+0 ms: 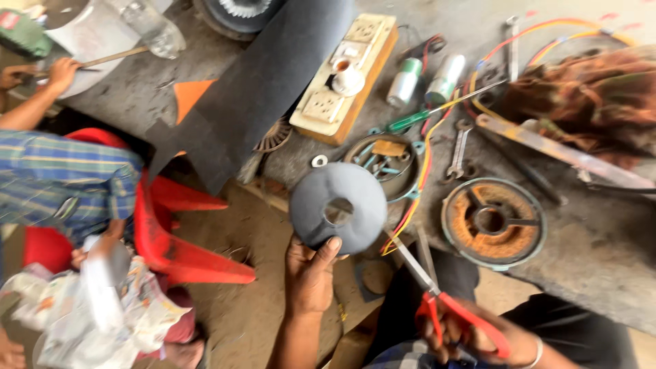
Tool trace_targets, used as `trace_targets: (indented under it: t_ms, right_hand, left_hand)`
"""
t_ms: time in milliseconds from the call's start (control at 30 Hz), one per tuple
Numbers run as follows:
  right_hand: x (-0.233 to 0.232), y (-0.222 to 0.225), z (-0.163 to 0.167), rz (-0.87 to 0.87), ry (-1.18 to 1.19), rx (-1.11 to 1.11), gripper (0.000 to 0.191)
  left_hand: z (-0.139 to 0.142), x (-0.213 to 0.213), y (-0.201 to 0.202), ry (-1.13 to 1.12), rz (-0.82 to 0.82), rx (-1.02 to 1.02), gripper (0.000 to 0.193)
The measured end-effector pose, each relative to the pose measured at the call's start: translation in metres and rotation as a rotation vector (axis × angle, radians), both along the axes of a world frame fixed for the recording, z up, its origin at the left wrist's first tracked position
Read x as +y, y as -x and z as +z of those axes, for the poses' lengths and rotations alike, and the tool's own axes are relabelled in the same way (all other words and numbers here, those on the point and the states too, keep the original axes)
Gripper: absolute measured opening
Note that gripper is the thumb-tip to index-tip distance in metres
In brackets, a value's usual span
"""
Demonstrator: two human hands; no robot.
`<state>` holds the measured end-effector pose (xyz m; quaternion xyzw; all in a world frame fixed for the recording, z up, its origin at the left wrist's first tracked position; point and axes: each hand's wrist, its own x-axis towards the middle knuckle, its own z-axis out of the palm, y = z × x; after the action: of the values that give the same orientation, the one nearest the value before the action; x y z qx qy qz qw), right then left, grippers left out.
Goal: The person aligns a square sheet of black material over a motor component, then uses red-handled scissors to cut a circular shape from the sheet. The person rotates the sheet while cutting to follow the marked outline.
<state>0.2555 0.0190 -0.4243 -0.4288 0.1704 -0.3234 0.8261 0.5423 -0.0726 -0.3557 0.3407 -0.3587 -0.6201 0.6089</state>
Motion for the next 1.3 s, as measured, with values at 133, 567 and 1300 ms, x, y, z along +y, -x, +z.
trace_targets:
  t_ms: [133,567,1300]
  right_hand:
    - [0.009,0.004,0.006,-0.009,-0.064,0.004,0.093]
    - [-0.008,-0.007,0.032,-0.065,-0.252,-0.098,0.097]
    - [0.003,-0.021,0.029,-0.144,-0.275,-0.054,0.089]
  left_hand:
    - [0.001,-0.015,0.045,-0.111,-0.015,0.103,0.042]
    - [-0.026,-0.035,0.086,-0.107,-0.204,0.294,0.017]
    - [-0.056,-0.020,0.115,-0.035,0.256,0.081,0.028]
